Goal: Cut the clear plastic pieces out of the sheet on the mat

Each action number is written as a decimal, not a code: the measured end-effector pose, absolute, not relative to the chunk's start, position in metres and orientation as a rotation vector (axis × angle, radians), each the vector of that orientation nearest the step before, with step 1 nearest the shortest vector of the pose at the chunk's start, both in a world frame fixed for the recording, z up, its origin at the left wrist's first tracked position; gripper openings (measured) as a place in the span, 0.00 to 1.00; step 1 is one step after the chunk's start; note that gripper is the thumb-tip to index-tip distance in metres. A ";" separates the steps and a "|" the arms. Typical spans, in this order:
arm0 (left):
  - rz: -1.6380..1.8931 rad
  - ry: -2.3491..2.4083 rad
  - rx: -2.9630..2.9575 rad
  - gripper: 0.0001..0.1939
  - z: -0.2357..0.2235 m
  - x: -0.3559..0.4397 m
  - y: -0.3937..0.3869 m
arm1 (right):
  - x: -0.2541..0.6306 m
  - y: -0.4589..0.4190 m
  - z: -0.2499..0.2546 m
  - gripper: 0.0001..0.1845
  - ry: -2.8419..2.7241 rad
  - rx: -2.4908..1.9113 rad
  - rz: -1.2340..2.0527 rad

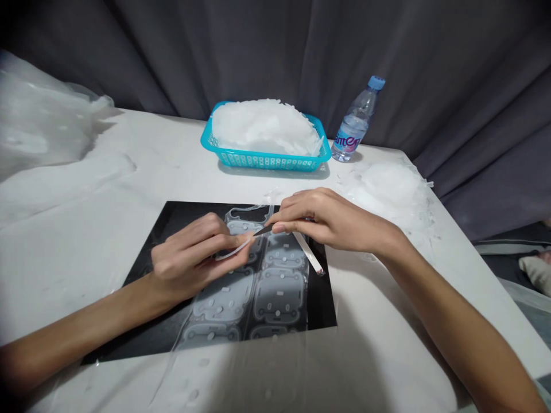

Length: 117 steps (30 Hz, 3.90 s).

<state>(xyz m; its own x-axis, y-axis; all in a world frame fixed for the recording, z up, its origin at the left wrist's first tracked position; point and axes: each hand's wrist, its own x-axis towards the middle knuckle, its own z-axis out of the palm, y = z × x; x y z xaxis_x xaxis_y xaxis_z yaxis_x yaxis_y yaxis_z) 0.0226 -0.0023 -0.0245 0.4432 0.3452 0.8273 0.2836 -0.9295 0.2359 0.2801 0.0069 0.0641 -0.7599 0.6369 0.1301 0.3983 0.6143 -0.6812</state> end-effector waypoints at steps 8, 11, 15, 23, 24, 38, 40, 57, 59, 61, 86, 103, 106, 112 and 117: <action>1.520 0.591 2.628 0.07 -0.023 0.023 -0.002 | 0.280 0.007 0.064 0.14 -2.468 -0.833 0.925; 1.519 0.597 2.635 0.07 -0.023 0.023 -0.002 | 0.280 0.007 0.063 0.14 -2.469 -0.827 0.924; 1.513 0.598 2.632 0.06 -0.023 0.023 -0.002 | 0.279 0.007 0.063 0.14 -2.469 -0.829 0.934; 1.495 0.609 2.626 0.06 -0.028 0.022 -0.001 | 0.278 0.004 0.063 0.15 -2.295 -1.028 1.002; 1.485 0.606 2.633 0.05 -0.029 0.022 0.000 | 0.276 0.003 0.061 0.15 -2.259 -1.032 1.035; 1.435 0.577 2.662 0.07 -0.027 0.023 0.000 | 0.261 0.005 0.044 0.15 -2.067 -1.032 1.411; 1.439 0.583 2.670 0.07 -0.028 0.022 0.000 | 0.260 0.004 0.043 0.17 -2.046 -1.015 1.415; 1.458 0.695 2.697 0.05 -0.025 0.021 0.001 | 0.254 -0.010 0.045 0.04 -2.515 -1.132 0.760; 1.485 0.690 2.705 0.05 -0.025 0.021 0.001 | 0.254 -0.009 0.042 0.06 -2.492 -1.129 0.796; 1.501 0.685 2.713 0.05 -0.027 0.020 0.001 | 0.254 -0.006 0.040 0.06 -2.478 -1.115 0.815; 1.120 0.927 2.012 0.06 -0.016 0.018 -0.003 | 0.251 0.007 0.013 0.15 -1.772 -0.922 1.456; 1.188 0.789 2.220 0.07 -0.017 0.011 -0.005 | 0.252 0.007 0.012 0.10 -1.736 -0.867 1.347; 1.218 0.774 2.301 0.08 -0.018 0.010 -0.006 | 0.254 0.008 0.014 0.09 -1.732 -0.840 1.332; 1.296 0.804 2.334 0.07 -0.016 0.012 -0.009 | 0.257 0.009 0.013 0.08 -1.717 -0.833 1.346; 1.330 0.874 2.269 0.06 -0.015 0.014 -0.009 | 0.262 0.013 0.011 0.07 -1.785 -0.806 1.337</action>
